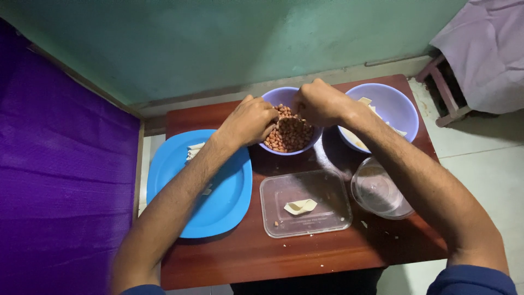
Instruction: The person repeatedly takes a thin sheet, places a few peanuts on it, rolls it into a small cylinder, and places the finished roll on a blue plate. The process is repeated multiple times using bowls of peanuts and sheets, with a small container of water used to seal the rolls.
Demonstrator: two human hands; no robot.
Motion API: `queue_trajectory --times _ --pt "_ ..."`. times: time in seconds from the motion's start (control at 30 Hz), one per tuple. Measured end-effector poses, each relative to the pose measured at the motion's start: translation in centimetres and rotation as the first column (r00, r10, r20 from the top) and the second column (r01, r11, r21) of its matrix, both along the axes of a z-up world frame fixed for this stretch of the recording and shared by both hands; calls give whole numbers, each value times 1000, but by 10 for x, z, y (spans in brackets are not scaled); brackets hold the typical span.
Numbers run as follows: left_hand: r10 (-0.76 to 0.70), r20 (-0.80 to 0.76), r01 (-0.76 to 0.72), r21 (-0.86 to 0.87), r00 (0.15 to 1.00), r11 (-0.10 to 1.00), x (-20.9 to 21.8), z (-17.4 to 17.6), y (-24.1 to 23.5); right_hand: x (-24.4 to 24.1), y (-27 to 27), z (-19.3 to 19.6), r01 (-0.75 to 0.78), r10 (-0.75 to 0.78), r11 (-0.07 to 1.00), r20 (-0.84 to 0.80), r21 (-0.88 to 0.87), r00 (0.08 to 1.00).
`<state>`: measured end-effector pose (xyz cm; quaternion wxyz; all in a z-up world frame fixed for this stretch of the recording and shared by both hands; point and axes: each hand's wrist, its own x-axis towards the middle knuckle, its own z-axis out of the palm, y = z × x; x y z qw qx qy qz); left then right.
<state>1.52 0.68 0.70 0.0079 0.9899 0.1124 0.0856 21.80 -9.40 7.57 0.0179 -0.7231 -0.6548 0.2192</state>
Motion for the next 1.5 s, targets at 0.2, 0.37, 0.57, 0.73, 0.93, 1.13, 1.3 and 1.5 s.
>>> queue_trajectory --times 0.2,0.37,0.57,0.73,0.93,1.13,1.3,1.5 --pt "-8 -97 3 -49 995 999 6 -6 9 -11 -10 32 -1 -4 999 -119 -44 993" --pt "37 -131 -36 7 991 999 20 -10 7 -4 -1 5 -39 36 997 -46 -70 998" --pt "69 -138 -65 30 988 997 25 -18 8 -22 -11 12 -10 11 998 16 -61 1000" --pt "72 -125 -68 40 989 997 26 -16 6 -25 -6 -9 -6 9 997 27 -83 1000" --pt "54 -63 -50 52 997 997 25 -15 2 -26 -3 -33 -61 63 996 36 -73 997" --pt "24 -76 -16 97 997 995 28 -26 6 -18 -8 -34 -104 107 993 46 -56 993" --pt "-35 -36 36 48 999 998 23 -17 2 -25 -24 26 11 -4 999 -149 47 989" --pt "-90 -23 90 19 996 996 17 -18 4 -8 -22 20 16 18 989 -226 147 974"
